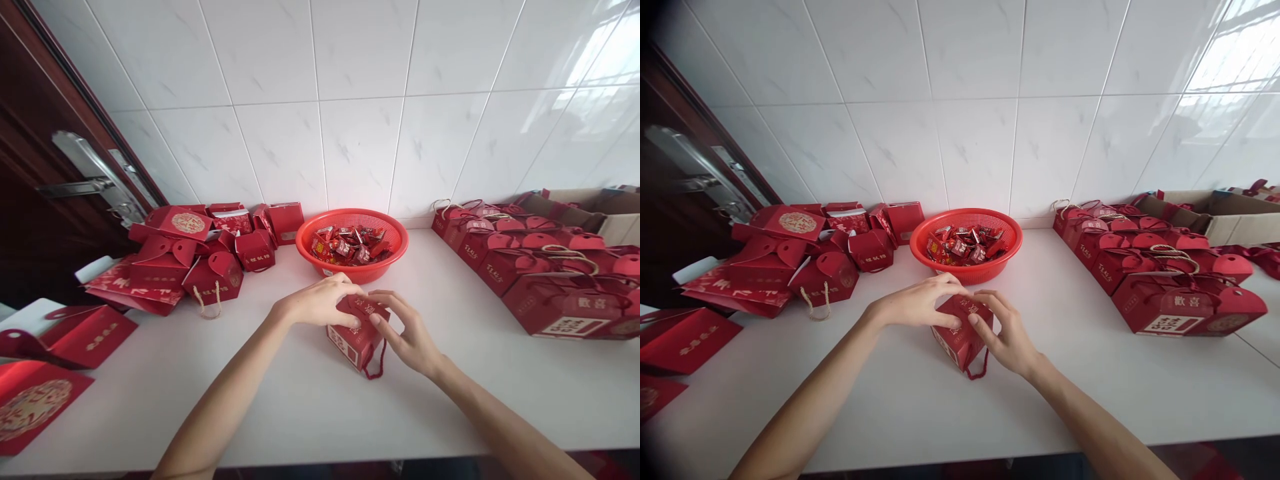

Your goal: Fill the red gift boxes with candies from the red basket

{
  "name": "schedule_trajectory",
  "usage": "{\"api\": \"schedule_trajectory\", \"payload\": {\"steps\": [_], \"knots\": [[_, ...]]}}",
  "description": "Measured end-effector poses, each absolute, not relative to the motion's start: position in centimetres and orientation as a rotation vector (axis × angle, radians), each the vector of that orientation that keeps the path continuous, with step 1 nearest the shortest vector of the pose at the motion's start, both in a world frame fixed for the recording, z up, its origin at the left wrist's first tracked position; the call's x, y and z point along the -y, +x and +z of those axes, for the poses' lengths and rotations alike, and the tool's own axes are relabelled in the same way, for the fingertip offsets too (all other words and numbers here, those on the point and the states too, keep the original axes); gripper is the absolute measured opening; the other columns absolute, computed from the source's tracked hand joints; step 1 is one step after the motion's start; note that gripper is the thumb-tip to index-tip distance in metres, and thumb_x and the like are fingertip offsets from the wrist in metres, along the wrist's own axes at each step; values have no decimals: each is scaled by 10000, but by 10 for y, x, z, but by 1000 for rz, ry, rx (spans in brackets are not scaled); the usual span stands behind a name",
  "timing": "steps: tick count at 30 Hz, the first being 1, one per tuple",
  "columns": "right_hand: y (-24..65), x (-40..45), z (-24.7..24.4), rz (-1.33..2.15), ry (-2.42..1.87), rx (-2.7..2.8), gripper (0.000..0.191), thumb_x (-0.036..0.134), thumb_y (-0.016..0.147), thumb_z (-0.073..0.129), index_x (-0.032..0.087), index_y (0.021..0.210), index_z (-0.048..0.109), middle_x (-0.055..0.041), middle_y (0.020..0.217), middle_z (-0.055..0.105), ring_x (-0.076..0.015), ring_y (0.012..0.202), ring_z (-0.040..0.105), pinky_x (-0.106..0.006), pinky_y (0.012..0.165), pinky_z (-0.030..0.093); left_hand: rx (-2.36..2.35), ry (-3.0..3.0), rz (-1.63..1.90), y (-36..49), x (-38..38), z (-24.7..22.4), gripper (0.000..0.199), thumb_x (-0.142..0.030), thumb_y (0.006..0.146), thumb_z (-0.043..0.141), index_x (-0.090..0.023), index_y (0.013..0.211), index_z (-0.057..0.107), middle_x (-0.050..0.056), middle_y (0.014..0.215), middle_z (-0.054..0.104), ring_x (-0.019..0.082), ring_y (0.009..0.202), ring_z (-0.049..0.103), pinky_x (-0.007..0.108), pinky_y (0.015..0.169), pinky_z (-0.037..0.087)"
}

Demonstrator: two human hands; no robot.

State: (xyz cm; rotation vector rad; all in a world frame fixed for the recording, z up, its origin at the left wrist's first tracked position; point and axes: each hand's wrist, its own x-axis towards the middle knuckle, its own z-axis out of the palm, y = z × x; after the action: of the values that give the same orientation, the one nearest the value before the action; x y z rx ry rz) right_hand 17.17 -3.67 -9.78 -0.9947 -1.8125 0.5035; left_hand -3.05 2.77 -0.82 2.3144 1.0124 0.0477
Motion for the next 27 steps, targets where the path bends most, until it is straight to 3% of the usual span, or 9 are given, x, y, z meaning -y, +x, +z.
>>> {"api": "schedule_trajectory", "payload": {"steps": [3, 9, 14, 23, 27], "knots": [[175, 34, -97, 576, -1150, 1671, 330, 473, 989, 447, 211, 1123, 596, -99, 1084, 670, -218, 945, 656, -364, 808, 555, -994, 2302, 59, -27, -30, -15, 506, -510, 782, 690, -274, 1219, 596, 65, 1272, 528, 251, 1144, 539, 330, 902, 435], [187, 25, -92, 759, -1382, 1672, 488, 626, 957, 365, 194, 989, 591, -72, 898, 696, -223, 825, 651, -343, 704, 513, -1020, 2258, 103, -22, -31, -20, 353, -506, 832, 620, -249, 1073, 589, 30, 1078, 626, 223, 1008, 575, 296, 786, 436], [196, 16, -94, 973, -1404, 1627, 513, 658, 935, 380, 192, 961, 592, -44, 779, 707, -226, 830, 665, -357, 798, 482, -1057, 2299, 122, -25, -34, -22, 416, -592, 800, 632, -264, 1052, 592, 27, 1053, 613, 234, 1007, 564, 304, 793, 429], [208, 11, -91, 1180, -1472, 1676, 580, 721, 908, 370, 182, 837, 572, -35, 637, 690, -222, 711, 677, -368, 780, 474, -1184, 2293, 134, -26, -28, -20, 500, -671, 758, 630, -289, 1081, 629, 48, 1016, 551, 241, 910, 585, 318, 752, 475], [213, 16, -77, 1505, -1233, 1637, 513, 657, 871, 540, 166, 1013, 590, -45, 771, 722, -223, 761, 709, -394, 849, 496, -1225, 2324, 148, -23, -23, -20, 486, -646, 781, 620, -279, 1098, 615, 59, 1020, 553, 256, 931, 592, 353, 794, 477]]}}
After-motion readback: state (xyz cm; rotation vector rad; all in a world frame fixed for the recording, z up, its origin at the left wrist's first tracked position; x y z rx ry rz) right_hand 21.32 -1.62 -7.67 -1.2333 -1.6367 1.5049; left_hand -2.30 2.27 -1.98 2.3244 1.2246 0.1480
